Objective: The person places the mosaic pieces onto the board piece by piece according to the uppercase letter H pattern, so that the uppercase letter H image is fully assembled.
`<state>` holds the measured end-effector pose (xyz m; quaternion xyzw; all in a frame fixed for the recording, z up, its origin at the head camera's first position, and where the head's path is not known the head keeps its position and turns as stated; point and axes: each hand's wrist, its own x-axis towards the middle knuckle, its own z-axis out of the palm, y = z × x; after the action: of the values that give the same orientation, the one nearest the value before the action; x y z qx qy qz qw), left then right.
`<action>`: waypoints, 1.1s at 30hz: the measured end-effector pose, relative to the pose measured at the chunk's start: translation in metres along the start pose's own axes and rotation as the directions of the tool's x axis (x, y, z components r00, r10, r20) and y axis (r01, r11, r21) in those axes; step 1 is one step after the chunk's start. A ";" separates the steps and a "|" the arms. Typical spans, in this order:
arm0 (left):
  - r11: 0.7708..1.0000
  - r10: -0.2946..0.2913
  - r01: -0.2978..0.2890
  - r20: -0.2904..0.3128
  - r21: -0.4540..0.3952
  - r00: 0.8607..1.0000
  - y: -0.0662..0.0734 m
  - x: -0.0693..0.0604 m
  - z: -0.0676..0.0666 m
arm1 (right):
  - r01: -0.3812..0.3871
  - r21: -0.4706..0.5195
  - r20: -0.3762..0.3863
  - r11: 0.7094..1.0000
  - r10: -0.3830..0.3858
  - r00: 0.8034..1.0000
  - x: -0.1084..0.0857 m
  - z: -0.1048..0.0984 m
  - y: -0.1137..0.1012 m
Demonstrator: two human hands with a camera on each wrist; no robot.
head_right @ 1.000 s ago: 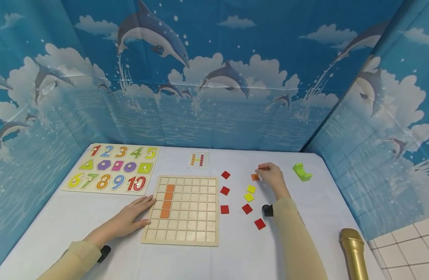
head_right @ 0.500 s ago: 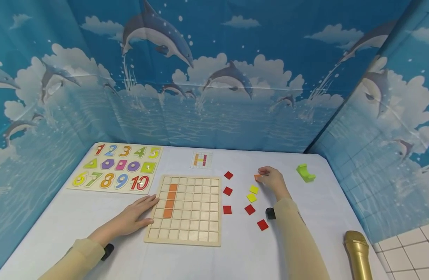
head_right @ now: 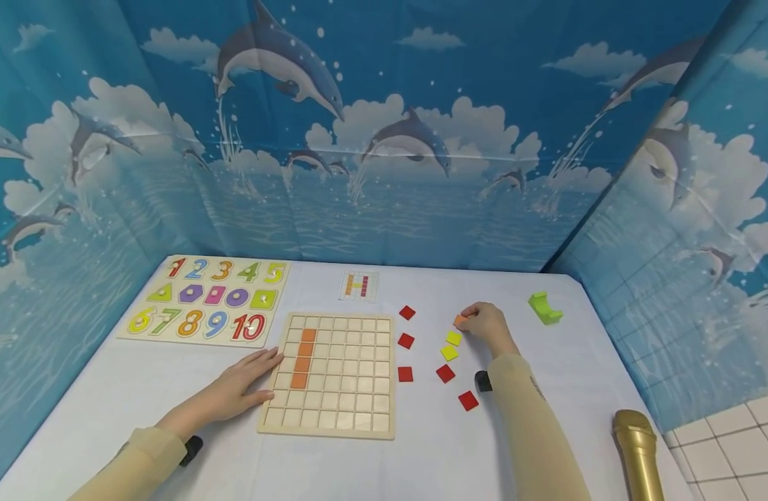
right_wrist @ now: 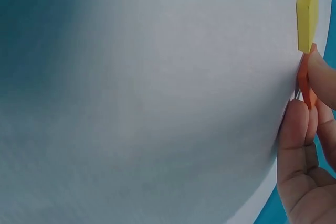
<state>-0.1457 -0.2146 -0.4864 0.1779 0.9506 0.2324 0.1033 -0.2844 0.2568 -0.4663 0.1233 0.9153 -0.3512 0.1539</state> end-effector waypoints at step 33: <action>1.000 0.009 -0.009 -0.001 0.006 1.000 -0.002 0.001 0.000 | 0.181 0.328 0.183 0.927 -0.250 0.951 -0.085 0.085 -0.081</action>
<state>-0.1468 -0.2157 -0.4878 0.1821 0.9506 0.2301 0.1013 -0.2164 0.1307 -0.4463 0.0040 0.8345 -0.5156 0.1941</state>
